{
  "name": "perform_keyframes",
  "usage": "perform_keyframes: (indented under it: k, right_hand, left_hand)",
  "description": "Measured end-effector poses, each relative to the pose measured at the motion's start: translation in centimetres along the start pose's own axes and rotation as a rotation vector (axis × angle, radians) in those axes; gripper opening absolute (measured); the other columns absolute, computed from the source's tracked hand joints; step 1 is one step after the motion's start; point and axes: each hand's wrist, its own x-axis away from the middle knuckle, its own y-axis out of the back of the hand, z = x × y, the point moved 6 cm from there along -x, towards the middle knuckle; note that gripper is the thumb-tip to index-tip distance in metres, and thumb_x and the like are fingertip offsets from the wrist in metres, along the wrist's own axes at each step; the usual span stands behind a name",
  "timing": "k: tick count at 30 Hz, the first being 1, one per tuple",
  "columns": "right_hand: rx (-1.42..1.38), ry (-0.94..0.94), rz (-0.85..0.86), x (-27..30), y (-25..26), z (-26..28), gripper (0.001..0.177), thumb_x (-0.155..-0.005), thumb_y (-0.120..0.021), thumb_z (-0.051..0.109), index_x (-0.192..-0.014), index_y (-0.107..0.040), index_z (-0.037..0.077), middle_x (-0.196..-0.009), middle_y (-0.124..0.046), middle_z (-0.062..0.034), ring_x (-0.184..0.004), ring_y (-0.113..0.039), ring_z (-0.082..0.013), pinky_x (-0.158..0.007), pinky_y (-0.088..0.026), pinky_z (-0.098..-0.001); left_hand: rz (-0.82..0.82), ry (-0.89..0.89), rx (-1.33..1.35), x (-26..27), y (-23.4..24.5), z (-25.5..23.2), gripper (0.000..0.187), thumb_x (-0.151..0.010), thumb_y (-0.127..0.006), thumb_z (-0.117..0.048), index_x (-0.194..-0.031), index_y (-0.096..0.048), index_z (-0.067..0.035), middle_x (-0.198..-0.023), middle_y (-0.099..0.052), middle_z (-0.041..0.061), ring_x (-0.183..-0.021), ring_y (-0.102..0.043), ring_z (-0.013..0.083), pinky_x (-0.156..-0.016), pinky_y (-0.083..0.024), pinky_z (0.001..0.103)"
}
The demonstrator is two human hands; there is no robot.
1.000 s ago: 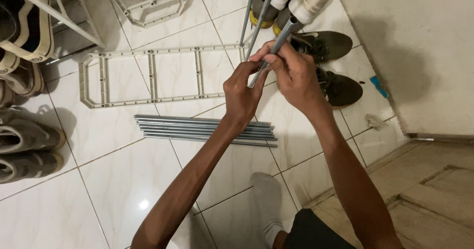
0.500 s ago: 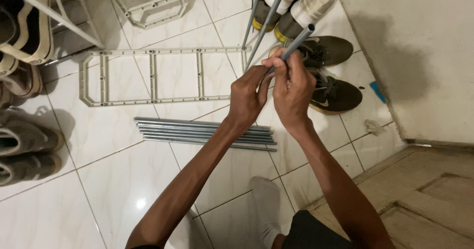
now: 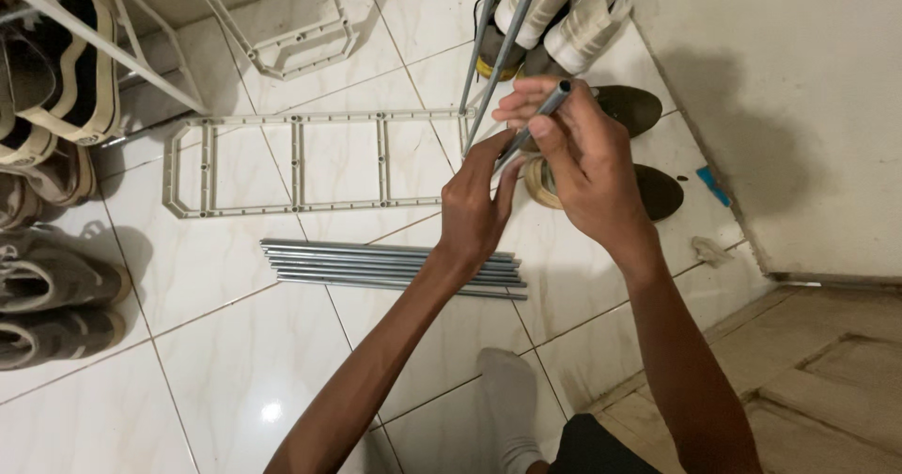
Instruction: The person assembles a white plastic shoe rack by inserting metal rods into the frame slots. They handle the frame and rods, aligning and pushing them into place on the floor.
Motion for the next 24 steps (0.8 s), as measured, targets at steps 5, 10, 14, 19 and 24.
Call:
perform_keyframes:
  k: [5,10,14,19,24]
  right_hand:
    - [0.018,-0.029,0.022,-0.6,0.5,0.7,0.029,-0.115,-0.048,0.013,-0.14,-0.051,-0.002,-0.122,-0.071,-0.015,-0.118,-0.071,-0.02,-0.094,-0.062,-0.0314]
    - [0.097,0.024,-0.008,-0.5,0.9,0.8,0.017,-0.116,-0.052,0.009,-0.127,-0.056,-0.004,-0.113,-0.074,-0.0146,-0.113,-0.075,-0.0196,-0.096,-0.064,-0.0315]
    - [0.122,0.04,-0.05,-0.9,0.6,0.5,0.013,-0.116,-0.054,0.008,-0.121,-0.056,-0.004,-0.108,-0.075,-0.0141,-0.107,-0.076,-0.0182,-0.087,-0.066,-0.0296]
    - [0.191,0.09,-0.134,-0.9,0.4,0.4,0.012,-0.117,-0.053,0.009,-0.117,-0.055,-0.003,-0.103,-0.075,-0.013,-0.104,-0.077,-0.0177,-0.084,-0.067,-0.0281]
    - [0.211,0.084,-0.274,-0.4,0.3,0.1,0.014,-0.119,-0.054,0.01,-0.117,-0.054,-0.003,-0.103,-0.075,-0.0113,-0.093,-0.077,-0.0142,-0.073,-0.061,-0.024]
  left_hand:
    - [-0.035,-0.019,-0.004,-1.5,0.4,-1.4,0.021,-0.099,-0.074,-0.005,-0.117,-0.064,-0.002,-0.112,-0.071,0.013,-0.097,-0.074,0.0297,-0.079,-0.061,0.037]
    - [-0.018,0.032,-0.001,-1.8,0.4,-1.8,0.019,-0.099,-0.073,-0.001,-0.116,-0.065,-0.001,-0.104,-0.07,0.012,-0.088,-0.073,0.0286,-0.072,-0.059,0.037]
    - [-0.027,0.003,0.038,-2.1,0.6,-1.9,0.022,-0.1,-0.069,0.002,-0.121,-0.065,-0.001,-0.107,-0.069,0.013,-0.09,-0.074,0.0287,-0.073,-0.059,0.037]
    - [0.028,0.008,0.056,-2.4,0.0,-1.0,0.022,-0.1,-0.069,0.002,-0.121,-0.065,-0.001,-0.105,-0.071,0.014,-0.087,-0.074,0.029,-0.072,-0.059,0.037]
    - [0.075,0.019,0.069,-2.6,-0.8,-0.4,0.018,-0.101,-0.068,0.001,-0.118,-0.067,0.0,-0.097,-0.073,0.015,-0.083,-0.074,0.0318,-0.069,-0.059,0.038]
